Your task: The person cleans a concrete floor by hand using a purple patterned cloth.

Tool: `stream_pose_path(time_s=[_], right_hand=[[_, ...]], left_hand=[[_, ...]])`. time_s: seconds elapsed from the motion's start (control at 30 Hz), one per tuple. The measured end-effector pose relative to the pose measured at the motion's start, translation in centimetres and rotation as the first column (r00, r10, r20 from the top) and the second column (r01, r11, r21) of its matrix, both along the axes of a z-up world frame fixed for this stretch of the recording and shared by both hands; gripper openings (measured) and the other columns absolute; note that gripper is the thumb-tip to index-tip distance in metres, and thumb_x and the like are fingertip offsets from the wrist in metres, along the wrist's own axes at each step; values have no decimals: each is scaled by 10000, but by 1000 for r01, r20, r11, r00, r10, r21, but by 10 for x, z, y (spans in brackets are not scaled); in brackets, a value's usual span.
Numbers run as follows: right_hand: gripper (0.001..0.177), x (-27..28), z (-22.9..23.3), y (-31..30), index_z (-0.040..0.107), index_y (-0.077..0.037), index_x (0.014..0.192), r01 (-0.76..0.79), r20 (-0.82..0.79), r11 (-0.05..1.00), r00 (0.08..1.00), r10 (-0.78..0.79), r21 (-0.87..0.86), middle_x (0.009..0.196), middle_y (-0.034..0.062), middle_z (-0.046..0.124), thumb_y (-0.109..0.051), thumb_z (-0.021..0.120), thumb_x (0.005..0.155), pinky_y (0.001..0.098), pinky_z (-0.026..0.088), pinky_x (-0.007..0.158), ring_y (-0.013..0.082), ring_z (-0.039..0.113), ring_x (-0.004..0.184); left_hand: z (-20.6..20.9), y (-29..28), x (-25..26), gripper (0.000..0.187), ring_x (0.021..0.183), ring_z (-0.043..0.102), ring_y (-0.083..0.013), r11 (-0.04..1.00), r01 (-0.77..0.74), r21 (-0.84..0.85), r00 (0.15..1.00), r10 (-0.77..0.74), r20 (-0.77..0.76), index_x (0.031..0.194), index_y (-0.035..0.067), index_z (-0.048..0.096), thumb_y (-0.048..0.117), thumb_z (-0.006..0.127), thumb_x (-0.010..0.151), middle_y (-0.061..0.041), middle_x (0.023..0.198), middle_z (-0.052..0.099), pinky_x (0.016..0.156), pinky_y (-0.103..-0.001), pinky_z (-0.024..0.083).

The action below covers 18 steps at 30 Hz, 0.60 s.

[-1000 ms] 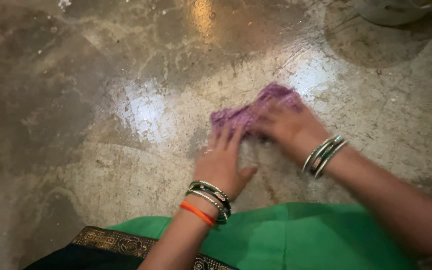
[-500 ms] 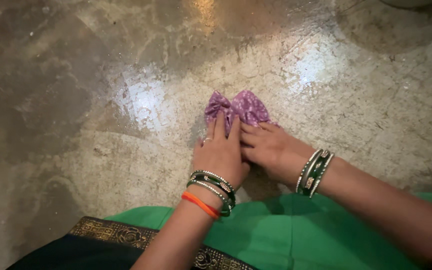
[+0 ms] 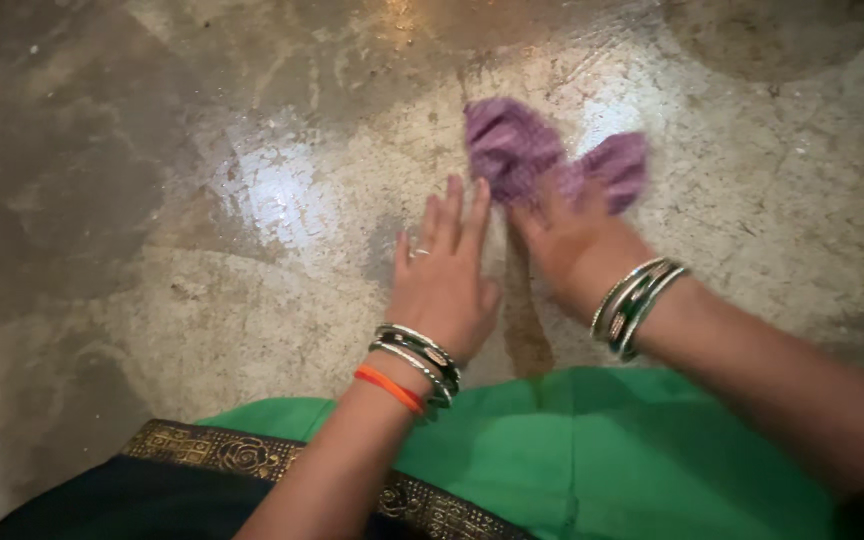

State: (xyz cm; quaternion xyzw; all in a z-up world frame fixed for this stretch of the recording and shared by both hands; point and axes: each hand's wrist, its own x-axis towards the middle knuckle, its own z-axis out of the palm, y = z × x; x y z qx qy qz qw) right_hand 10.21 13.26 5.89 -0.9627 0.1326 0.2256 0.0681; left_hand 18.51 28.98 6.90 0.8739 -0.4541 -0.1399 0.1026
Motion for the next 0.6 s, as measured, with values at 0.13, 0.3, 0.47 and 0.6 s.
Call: stream_pose_path(time_s=[0.13,0.3,0.47,0.6], right_hand=[[518,-2,-3,10,503,-205,1414,-388,171,921,911,376,40,1533,94,432,-216,639,915,433,400,1238,395,364,1493],[873,13,6,-47,423,-353,1538,-133,158,983,981,112,125,1690,44,252,-208,741,738,415,384,1133,227,294,1466],[812,12,-3,-44,358,-282,1601,-135,185,986,971,152,-101,1657,176,213,-123,610,846,545,295,1153,437,216,1488],[484,-3,-19,3,541,-145,1381,-399,413,912,849,330,91,1539,193,441,-165,636,907,478,409,1202,384,383,1480]], left_hand=[[4,2,5,849,1542,211,-350,999,-38,20,994,36,107,1577,330,347,222,685,806,-126,1701,143,1214,-598,190],[0,7,4,855,1519,179,-354,993,-44,109,999,44,4,1574,278,309,268,670,800,-97,1697,141,1175,-631,165],[-7,2,1,842,1540,176,-346,997,-23,76,999,27,-48,1580,191,237,334,647,858,-63,1681,163,1182,-642,166],[-6,0,6,727,1549,218,-394,968,-141,-207,990,139,-29,1629,175,226,303,519,975,-133,1706,208,1191,-622,213]])
